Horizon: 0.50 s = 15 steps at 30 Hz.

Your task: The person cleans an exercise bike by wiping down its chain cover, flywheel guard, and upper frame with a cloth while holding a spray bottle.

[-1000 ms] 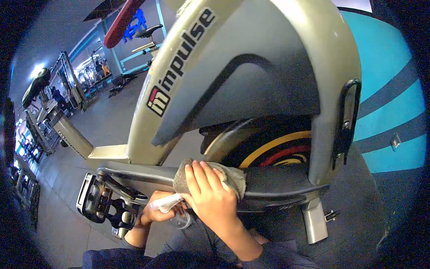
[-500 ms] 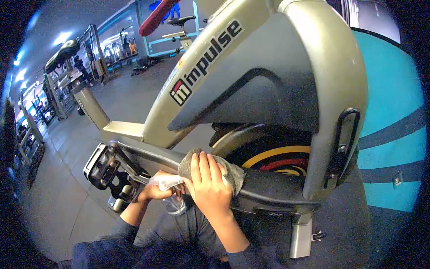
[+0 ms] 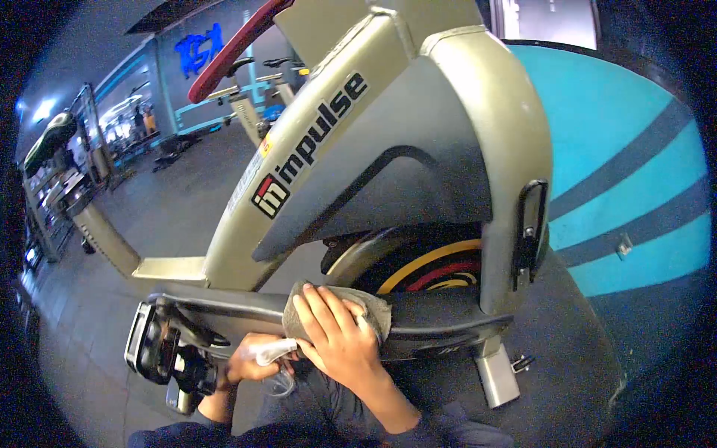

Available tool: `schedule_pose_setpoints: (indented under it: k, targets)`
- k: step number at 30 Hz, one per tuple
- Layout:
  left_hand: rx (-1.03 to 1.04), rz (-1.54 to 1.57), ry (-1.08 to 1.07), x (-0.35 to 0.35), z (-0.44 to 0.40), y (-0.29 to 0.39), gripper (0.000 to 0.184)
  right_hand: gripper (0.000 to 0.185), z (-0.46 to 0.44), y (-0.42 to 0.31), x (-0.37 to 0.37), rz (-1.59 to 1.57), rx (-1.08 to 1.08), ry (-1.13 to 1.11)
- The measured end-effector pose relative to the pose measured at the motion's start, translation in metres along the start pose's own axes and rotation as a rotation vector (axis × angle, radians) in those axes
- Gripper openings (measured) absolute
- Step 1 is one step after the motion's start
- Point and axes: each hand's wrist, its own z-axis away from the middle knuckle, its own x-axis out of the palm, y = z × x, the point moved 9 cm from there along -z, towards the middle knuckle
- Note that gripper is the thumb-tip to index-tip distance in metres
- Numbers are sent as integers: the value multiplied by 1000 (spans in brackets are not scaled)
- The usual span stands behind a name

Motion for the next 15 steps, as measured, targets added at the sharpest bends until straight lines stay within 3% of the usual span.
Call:
schedule_pose_setpoints:
  k: [4,6,12,15]
  targets:
    - [48,66,-62,-1,2,-6,43,80,6,-5,4,35,-51,-37]
    - [121,-57,-76,-2,5,8,48,87,6,-6,5,87,-43,-78]
    - [110,-74,89,-1,23,16,62,94,16,-15,15,336,-129,-181]
    - [208,1,159,5,28,14,64,85,24,-13,20,396,-150,-58]
